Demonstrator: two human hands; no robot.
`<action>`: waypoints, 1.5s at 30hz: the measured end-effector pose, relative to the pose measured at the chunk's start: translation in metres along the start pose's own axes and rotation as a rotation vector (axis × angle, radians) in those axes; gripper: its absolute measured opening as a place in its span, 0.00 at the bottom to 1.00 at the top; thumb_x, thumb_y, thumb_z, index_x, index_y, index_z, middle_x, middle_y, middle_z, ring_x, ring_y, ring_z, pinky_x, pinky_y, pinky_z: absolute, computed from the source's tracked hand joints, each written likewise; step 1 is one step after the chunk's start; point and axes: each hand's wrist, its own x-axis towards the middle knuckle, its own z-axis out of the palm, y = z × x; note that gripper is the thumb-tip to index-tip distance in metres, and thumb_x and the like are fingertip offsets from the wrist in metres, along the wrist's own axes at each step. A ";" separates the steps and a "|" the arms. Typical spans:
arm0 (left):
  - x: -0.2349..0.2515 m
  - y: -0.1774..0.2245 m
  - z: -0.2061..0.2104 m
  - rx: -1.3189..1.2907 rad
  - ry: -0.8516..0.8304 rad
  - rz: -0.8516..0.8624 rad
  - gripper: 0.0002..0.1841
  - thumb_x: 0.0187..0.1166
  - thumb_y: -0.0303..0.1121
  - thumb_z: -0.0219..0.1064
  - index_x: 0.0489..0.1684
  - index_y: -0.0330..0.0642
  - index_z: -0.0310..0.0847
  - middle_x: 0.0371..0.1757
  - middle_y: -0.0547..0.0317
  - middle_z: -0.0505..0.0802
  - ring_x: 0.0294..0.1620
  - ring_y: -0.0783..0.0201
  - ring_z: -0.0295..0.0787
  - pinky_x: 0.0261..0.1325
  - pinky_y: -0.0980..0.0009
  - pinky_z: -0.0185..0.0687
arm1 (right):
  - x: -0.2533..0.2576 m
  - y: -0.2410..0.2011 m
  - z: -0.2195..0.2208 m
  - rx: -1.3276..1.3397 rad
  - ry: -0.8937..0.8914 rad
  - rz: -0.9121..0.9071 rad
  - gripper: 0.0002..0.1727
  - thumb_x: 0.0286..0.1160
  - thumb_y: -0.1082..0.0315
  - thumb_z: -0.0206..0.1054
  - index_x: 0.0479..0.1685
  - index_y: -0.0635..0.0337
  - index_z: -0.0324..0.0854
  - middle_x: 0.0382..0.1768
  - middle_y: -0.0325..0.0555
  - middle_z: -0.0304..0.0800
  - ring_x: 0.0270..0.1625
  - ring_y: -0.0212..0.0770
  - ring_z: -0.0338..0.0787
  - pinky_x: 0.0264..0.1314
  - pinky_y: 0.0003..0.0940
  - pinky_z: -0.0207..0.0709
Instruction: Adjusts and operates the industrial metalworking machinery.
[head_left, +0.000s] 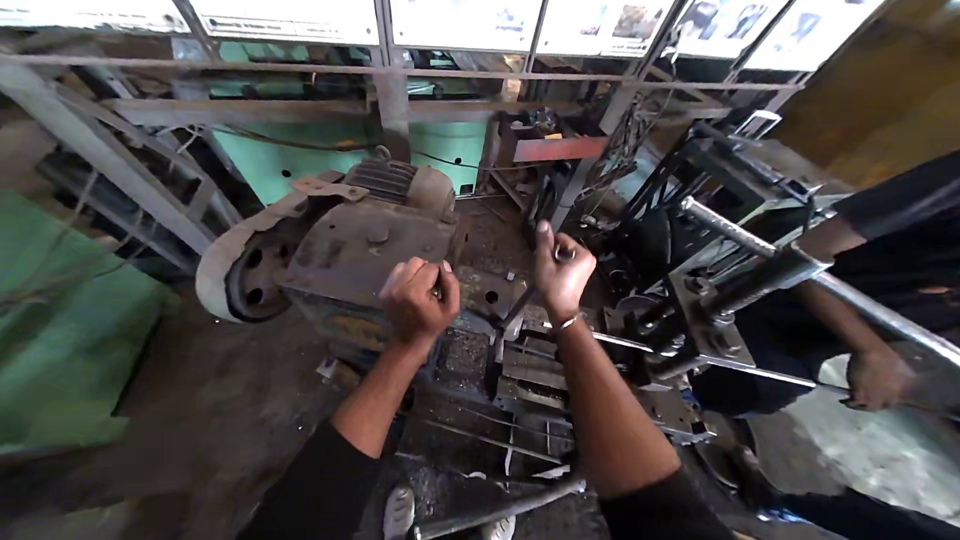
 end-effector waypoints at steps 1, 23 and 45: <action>0.001 0.000 0.001 0.004 0.006 0.001 0.18 0.78 0.40 0.64 0.15 0.43 0.85 0.22 0.59 0.87 0.25 0.61 0.84 0.28 0.63 0.77 | 0.016 0.004 0.009 -0.030 -0.034 0.230 0.34 0.77 0.32 0.63 0.19 0.54 0.81 0.17 0.42 0.79 0.22 0.44 0.80 0.28 0.51 0.73; 0.002 0.003 0.001 -0.058 -0.064 -0.001 0.20 0.82 0.35 0.64 0.13 0.39 0.81 0.19 0.57 0.83 0.21 0.64 0.80 0.24 0.68 0.75 | 0.108 0.068 0.080 -0.155 -0.451 0.805 0.21 0.72 0.49 0.64 0.40 0.58 0.88 0.50 0.57 0.90 0.55 0.57 0.89 0.50 0.65 0.80; -0.001 -0.001 0.008 0.035 -0.029 0.103 0.22 0.84 0.31 0.57 0.11 0.36 0.73 0.17 0.55 0.79 0.22 0.61 0.80 0.27 0.67 0.74 | 0.089 0.227 0.171 -0.166 -0.935 1.064 0.19 0.82 0.50 0.58 0.52 0.56 0.82 0.36 0.48 0.77 0.29 0.43 0.75 0.30 0.43 0.72</action>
